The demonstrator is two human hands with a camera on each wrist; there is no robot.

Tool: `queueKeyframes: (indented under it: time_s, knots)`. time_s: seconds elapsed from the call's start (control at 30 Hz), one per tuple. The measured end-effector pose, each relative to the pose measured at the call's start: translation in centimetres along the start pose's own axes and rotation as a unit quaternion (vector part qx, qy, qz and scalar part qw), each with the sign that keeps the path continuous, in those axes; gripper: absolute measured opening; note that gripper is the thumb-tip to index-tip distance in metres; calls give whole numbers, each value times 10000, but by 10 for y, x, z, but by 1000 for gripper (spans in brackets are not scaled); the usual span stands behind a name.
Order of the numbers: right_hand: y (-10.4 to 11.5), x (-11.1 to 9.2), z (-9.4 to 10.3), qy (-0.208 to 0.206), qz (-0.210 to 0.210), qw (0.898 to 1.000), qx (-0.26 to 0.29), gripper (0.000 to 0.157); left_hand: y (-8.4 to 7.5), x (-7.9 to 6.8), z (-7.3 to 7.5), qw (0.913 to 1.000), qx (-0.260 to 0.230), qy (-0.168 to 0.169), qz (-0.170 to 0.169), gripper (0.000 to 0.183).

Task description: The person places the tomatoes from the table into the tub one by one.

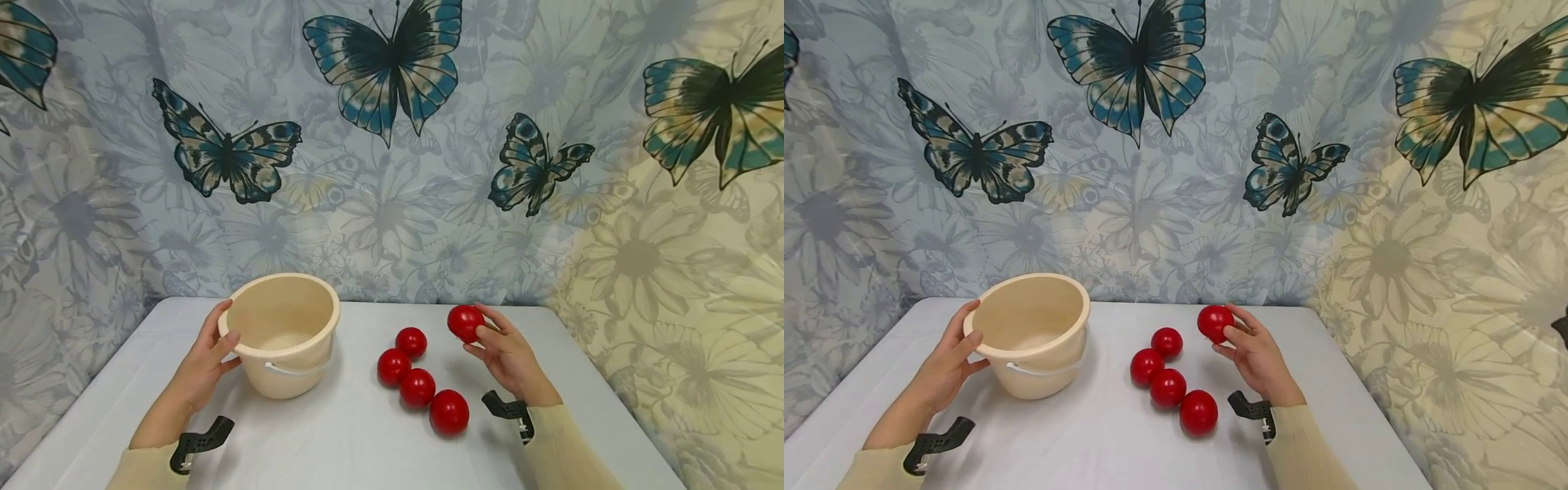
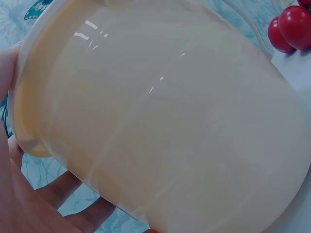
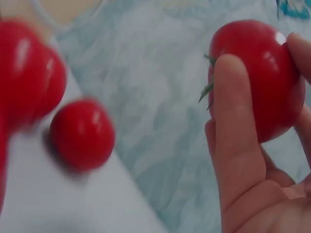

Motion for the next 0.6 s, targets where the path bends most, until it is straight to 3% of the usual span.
queueKeyframes:
  time_s: [0.27, 0.6]
  knots:
    - [29, 31, -83, 594, -44, 9976, -353, 55, 1, -2, -1, 10000, -46, 6, 23, 65]
    - [22, 60, -176, 1094, -120, 9919, -635, 51, 0, 1, 1, 9999, 90, 44, -24, 64]
Point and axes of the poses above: each hand's wrist, its own x-axis towards the middle knuckle, its own z-axis out of the back of the hand, y = z × x, the point moved 5 cm from there along x, towards the middle knuckle, and after that the axes turned 5 degrees about z, right-handed, at the moved point
